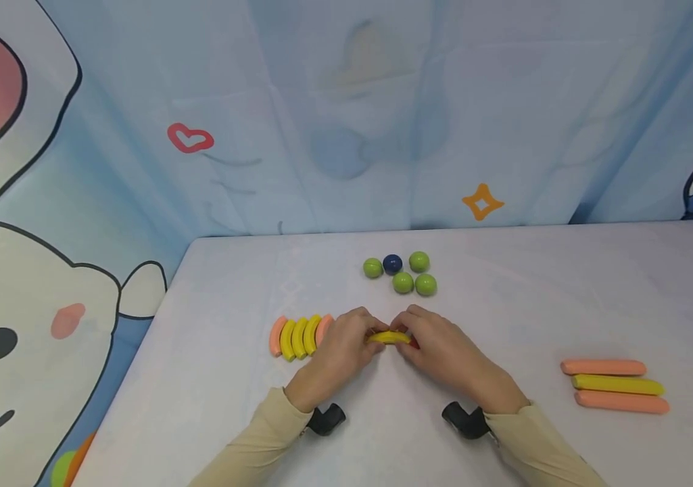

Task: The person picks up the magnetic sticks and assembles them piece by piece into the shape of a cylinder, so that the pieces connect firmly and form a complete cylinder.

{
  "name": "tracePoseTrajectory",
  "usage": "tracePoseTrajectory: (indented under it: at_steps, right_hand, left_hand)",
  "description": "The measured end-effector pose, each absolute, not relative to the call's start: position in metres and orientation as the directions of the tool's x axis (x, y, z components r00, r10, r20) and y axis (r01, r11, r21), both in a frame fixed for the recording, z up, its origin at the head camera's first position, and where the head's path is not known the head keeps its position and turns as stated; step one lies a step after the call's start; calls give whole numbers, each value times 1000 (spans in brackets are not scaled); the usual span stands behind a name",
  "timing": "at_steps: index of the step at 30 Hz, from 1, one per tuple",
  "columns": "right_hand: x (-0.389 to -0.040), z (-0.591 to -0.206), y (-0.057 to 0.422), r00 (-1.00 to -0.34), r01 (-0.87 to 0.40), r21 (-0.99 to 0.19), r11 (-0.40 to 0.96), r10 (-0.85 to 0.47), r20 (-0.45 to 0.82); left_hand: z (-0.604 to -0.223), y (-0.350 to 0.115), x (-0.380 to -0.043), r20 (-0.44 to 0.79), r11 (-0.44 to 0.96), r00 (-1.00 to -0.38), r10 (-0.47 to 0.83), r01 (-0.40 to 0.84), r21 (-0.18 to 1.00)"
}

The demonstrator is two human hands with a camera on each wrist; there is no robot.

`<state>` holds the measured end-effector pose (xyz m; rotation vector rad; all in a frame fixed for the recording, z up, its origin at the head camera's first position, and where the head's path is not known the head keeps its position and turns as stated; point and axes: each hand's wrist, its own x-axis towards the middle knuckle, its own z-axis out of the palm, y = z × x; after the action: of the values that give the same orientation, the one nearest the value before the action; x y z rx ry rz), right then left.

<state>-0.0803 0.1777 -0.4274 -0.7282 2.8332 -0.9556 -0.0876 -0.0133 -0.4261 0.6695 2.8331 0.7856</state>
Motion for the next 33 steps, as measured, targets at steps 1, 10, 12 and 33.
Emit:
tracePoseTrajectory:
  at_steps: [1,10,12,33]
  right_hand:
    - [-80,-427,178,-889,-408,-587,699,-451,79]
    - [-74,-429,187,-916,-330,-629,704,-399,35]
    - [-72,-429,188,-919,-317,-639,701,-393,25]
    - [-50,-432,210,-925,-291,-594,750,-378,-24]
  left_hand:
    - [-426,-13,-88,-6,763,-893,450,381,523]
    - [-428,-6,-94,16,693,-861,509,420,586]
    - [-429,-4,-95,24,681,-854,519,430,592]
    - [-411,3,-130,12,712,-879,476,394,582]
